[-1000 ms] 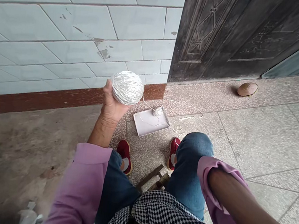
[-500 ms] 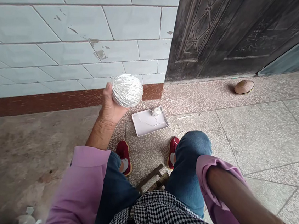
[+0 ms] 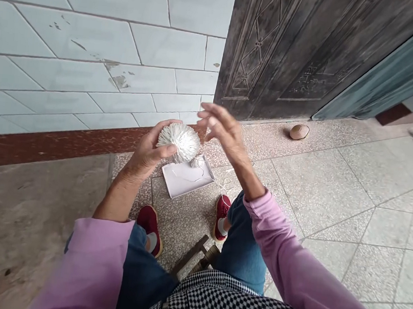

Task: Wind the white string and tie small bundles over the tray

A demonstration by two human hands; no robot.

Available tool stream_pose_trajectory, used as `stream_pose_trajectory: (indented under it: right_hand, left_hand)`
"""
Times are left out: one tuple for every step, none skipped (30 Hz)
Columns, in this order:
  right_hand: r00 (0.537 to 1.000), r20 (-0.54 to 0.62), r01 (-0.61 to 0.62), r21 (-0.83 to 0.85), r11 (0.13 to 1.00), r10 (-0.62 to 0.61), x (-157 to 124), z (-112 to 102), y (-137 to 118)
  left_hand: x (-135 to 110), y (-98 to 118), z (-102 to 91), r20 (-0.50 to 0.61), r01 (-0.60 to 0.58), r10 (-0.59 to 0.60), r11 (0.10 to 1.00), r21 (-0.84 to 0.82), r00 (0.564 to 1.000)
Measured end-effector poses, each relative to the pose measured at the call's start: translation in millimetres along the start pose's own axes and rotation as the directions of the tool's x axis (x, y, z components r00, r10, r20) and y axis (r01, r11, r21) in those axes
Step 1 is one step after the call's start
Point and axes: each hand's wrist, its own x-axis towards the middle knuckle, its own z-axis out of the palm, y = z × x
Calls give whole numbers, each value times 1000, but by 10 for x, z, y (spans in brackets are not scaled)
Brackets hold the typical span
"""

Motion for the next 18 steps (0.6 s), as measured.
stream_pose_trajectory:
  right_hand:
    - [996,62,-68,50,996,65,64,77,182]
    - [981,125,-155,65,986,146,115,151,358]
    - [964,173,-216,70,974,201,151,217,514]
    - [951,202,-252,76,965,233,172,273,643]
    - [942,226,-272,90,958,247,180,319,738]
    - [936,247,-285,106,953,253,177,357,801]
    - [929,268,-296,120,947,256,166,386,837]
    - [919,294,-310,130,942,262,151,407,852]
    - [908,321,-324,136,936,268,135,422,856]
    - [900,341,-335,141,932,272,120,429,856]
    - [897,349,-337,149,930,270,109,431,858]
    - [903,343,-328,163,930,259,103,429,865]
    - [915,323,-310,182,933,242,102,425,877]
    - [931,290,-288,202,936,224,104,421,893]
    - [944,256,-268,214,939,210,107,418,911]
    - [954,224,-250,216,944,201,108,416,927]
    - [961,195,-234,208,950,194,104,415,938]
    - [967,174,-217,190,958,184,95,415,945]
  left_hand:
    - [-6,9,8,-9,1,-1,1000,16,1000]
    - [-12,19,14,-15,6,-6,1000,28,1000]
    - [-17,29,17,-17,17,-17,999,31,1000]
    - [-23,42,21,-13,33,-33,999,22,999]
    - [-30,57,24,-3,51,-51,999,0,999]
    - [-39,74,29,16,72,-71,997,-30,997]
    - [-49,93,37,36,92,-89,994,-62,995]
    - [-61,114,48,52,107,-103,990,-92,993]
    - [-73,135,62,61,118,-111,986,-116,992]
    - [-84,157,79,62,124,-116,983,-134,991]
    - [-92,177,96,57,128,-121,981,-148,991]
    - [-97,193,112,43,129,-124,979,-160,991]
    - [-98,203,126,24,127,-124,977,-173,992]
    - [-95,207,137,4,123,-125,975,-187,992]
    - [-90,204,144,-17,119,-125,972,-200,992]
    - [-82,193,147,-36,113,-123,971,-210,992]
    - [-73,175,147,-50,107,-120,971,-215,992]
    - [-63,150,144,-58,102,-117,971,-215,991]
